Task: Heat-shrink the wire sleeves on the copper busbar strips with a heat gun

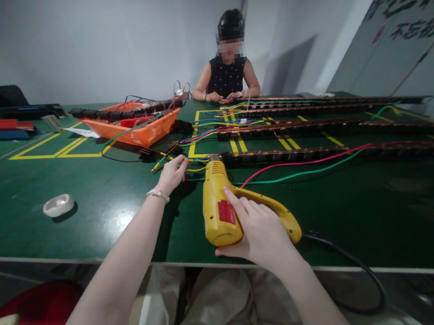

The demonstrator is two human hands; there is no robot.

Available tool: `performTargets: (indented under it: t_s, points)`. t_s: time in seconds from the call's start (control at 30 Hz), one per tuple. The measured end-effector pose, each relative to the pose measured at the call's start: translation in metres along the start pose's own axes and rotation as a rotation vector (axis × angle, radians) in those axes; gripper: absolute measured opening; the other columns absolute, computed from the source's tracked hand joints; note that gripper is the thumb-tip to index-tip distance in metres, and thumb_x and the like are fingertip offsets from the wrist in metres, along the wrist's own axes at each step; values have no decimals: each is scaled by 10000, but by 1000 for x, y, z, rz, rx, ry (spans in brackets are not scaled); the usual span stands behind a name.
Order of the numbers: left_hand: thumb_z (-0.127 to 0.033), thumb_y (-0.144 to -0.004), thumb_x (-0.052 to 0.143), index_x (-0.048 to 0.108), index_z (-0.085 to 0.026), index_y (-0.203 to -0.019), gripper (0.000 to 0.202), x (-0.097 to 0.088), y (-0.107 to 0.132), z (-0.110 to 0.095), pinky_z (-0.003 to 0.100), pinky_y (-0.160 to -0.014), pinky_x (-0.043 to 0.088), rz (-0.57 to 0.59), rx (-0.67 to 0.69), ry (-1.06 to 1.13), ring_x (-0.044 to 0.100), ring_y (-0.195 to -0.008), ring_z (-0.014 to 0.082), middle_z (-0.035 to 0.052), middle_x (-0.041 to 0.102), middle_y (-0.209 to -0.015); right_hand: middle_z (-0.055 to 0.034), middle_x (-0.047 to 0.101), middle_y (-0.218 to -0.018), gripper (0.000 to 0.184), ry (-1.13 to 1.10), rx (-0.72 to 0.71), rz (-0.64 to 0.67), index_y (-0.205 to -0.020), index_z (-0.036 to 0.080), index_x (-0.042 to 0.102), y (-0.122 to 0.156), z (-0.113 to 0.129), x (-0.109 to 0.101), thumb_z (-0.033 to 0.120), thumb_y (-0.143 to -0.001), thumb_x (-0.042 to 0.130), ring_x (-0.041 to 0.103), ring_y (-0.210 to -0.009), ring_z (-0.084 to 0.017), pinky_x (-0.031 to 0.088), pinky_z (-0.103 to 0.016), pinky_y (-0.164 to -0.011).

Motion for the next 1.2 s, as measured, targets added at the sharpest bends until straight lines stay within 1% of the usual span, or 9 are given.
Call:
performTargets:
  t_s: [0.13, 0.3, 0.47, 0.57, 0.67, 0.8, 0.97, 1.07, 1.2]
  points:
    - [-500, -872, 400, 567, -203, -802, 348, -1, 0, 0, 243, -475, 336, -8, -2, -14, 465, -430, 134, -35, 478, -443, -98, 550, -1027, 1115, -32, -14, 59, -1462, 145, 165, -4, 17, 6, 721, -623, 620, 529, -892, -268, 444, -417, -778]
    - [-468, -869, 397, 569, -196, -783, 333, 0, -3, 0, 240, -514, 346, -10, 34, -52, 487, -515, 140, -13, 529, -531, -97, 542, -996, 1057, -26, -80, 40, -1467, 126, 152, -7, 39, 11, 709, -688, 563, 516, -859, -254, 434, -409, -765]
    - [-454, -864, 401, 578, -187, -781, 331, -1, -4, 0, 237, -542, 355, -22, 55, -60, 485, -562, 138, -3, 564, -597, -90, 549, -960, 1077, -16, -115, 9, -1460, 107, 180, -7, 42, 12, 735, -670, 556, 515, -828, -246, 428, -401, -761]
    - [-470, -864, 403, 572, -187, -787, 339, 0, -2, 1, 228, -505, 339, -9, 31, -28, 478, -516, 128, -13, 548, -560, -88, 558, -977, 1047, -32, -138, 25, -1461, 114, 180, -8, 36, 11, 722, -692, 547, 528, -841, -243, 428, -396, -777]
    - [-491, -869, 401, 564, -188, -801, 350, 0, 1, 0, 221, -481, 335, -4, 17, -17, 475, -466, 121, -30, 512, -499, -87, 570, -999, 1020, -55, -133, 41, -1454, 126, 202, -8, 23, 8, 717, -698, 548, 543, -866, -245, 430, -394, -788]
    - [-494, -881, 392, 563, -195, -824, 349, 1, 3, 0, 214, -477, 347, 5, -10, -2, 468, -415, 116, -50, 466, -428, -80, 585, -989, 1061, -74, -98, 32, -1437, 144, 247, -4, 0, 3, 747, -633, 587, 558, -866, -252, 437, -390, -779]
    - [-493, -887, 383, 567, -197, -813, 356, 2, 2, 0, 211, -494, 368, 15, 7, 8, 500, -431, 121, -47, 472, -413, -79, 598, -1002, 1161, -34, -39, -9, -1453, 186, 205, 2, -22, -3, 744, -543, 663, 572, -878, -269, 436, -390, -783]
    - [-493, -889, 381, 563, -198, -808, 356, 2, 1, 0, 214, -490, 363, 11, 18, 5, 497, -426, 120, -47, 475, -417, -79, 594, -1011, 1177, -13, -8, -22, -1457, 192, 187, 4, -28, -6, 738, -535, 675, 576, -886, -267, 438, -387, -788]
    - [-486, -887, 388, 558, -201, -809, 341, 1, 0, 0, 216, -494, 365, 10, 26, 12, 491, -426, 119, -49, 474, -421, -72, 586, -970, 1158, 12, -9, -38, -1456, 174, 191, 7, -26, -7, 777, -564, 616, 571, -848, -256, 440, -385, -765]
Point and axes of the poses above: each hand's wrist, its own y-axis away from the middle knuckle, its own x-axis out of the palm, z = x × y, the point moved 9 cm from there along -y, towards the middle knuckle
